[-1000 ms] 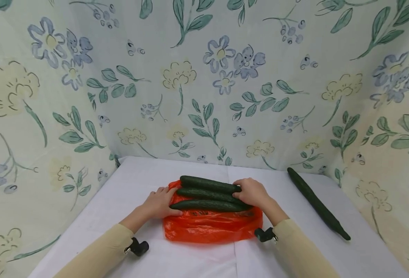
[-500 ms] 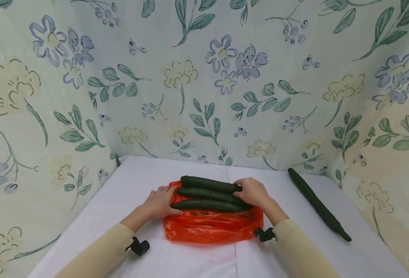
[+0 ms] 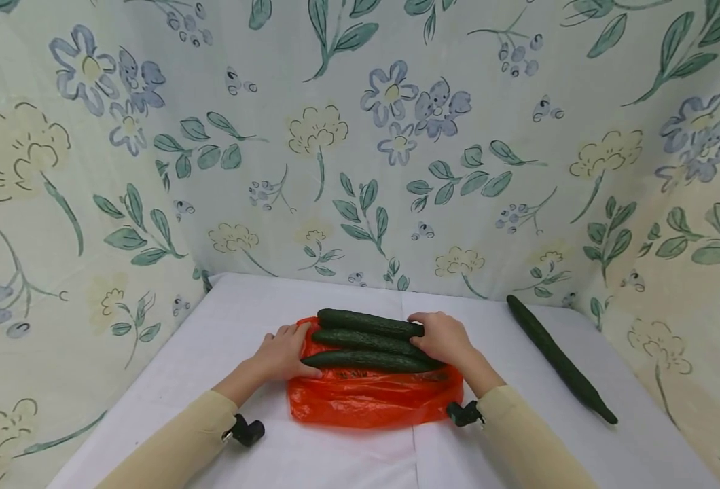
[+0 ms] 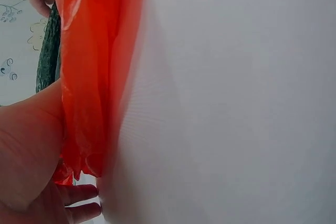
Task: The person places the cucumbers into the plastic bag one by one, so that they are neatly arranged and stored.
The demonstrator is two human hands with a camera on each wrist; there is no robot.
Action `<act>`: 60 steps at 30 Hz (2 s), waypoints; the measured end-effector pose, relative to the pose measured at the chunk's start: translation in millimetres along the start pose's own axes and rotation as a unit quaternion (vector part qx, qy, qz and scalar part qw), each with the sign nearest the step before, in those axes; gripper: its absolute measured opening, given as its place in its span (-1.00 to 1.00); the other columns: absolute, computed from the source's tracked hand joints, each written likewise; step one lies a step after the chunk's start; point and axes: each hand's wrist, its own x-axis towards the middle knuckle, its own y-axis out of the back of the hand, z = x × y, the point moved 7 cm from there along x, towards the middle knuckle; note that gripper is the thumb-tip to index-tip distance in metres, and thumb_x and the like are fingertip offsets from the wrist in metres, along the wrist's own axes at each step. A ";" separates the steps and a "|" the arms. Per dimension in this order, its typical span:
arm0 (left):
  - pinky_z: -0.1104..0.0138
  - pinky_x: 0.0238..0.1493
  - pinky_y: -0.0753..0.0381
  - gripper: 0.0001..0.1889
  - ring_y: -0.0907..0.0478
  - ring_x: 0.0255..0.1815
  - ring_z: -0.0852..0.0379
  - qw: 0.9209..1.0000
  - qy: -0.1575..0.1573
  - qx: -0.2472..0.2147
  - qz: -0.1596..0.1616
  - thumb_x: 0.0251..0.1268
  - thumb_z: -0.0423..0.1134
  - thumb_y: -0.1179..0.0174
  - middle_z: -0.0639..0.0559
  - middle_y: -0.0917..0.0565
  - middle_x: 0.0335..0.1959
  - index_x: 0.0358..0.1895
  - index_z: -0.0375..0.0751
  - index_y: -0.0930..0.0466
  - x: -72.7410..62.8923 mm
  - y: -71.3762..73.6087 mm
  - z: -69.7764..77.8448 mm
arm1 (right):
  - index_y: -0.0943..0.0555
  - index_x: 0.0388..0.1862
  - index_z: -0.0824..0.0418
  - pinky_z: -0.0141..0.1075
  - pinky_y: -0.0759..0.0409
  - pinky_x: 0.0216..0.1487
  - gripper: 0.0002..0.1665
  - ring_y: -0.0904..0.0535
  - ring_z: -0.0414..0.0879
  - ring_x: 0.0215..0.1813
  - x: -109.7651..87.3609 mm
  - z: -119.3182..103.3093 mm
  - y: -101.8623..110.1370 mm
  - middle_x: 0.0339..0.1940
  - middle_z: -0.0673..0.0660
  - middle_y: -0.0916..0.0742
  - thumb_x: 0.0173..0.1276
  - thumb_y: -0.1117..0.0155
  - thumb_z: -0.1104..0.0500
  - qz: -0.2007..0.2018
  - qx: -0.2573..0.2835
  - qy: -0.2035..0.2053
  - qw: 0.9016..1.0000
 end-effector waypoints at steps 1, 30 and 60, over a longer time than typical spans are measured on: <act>-0.32 0.34 -0.25 0.18 -0.29 0.42 -0.23 1.000 0.001 -0.002 0.001 -0.17 0.39 -0.49 -0.20 -0.41 0.41 0.53 -0.12 -0.19 0.0 0.3 -0.1 | -0.70 0.16 0.02 0.08 -0.67 0.08 -0.52 -0.69 0.02 -0.02 -0.5 -1.0 -0.5 0.01 0.07 -0.79 0.26 -0.48 0.00 0.002 -0.002 0.004 1.000; -0.35 0.41 -0.13 0.27 -0.23 0.46 -0.22 0.999 0.023 -0.027 -0.003 -0.19 0.32 -0.54 -0.20 -0.38 0.45 0.59 -0.12 -0.04 4.4 1.8 -2.8 | -0.67 0.24 0.09 -0.27 -0.51 -0.27 -0.51 -0.49 -0.09 -0.31 -4.1 11.0 -2.1 -0.59 -0.02 -0.58 0.34 -0.43 0.07 -0.033 0.127 0.037 0.991; -0.36 0.37 -0.17 0.24 -0.24 0.47 -0.22 1.000 0.002 -0.027 -0.007 -0.17 0.34 -0.52 -0.17 -0.34 0.48 0.59 -0.09 -0.08 -0.8 -0.4 2.8 | -0.72 0.12 0.11 -0.28 -0.51 -0.36 -0.54 -0.50 -0.08 -0.36 0.6 19.4 4.5 -0.40 0.00 -0.70 0.27 -0.45 -0.01 -0.053 0.104 0.011 0.993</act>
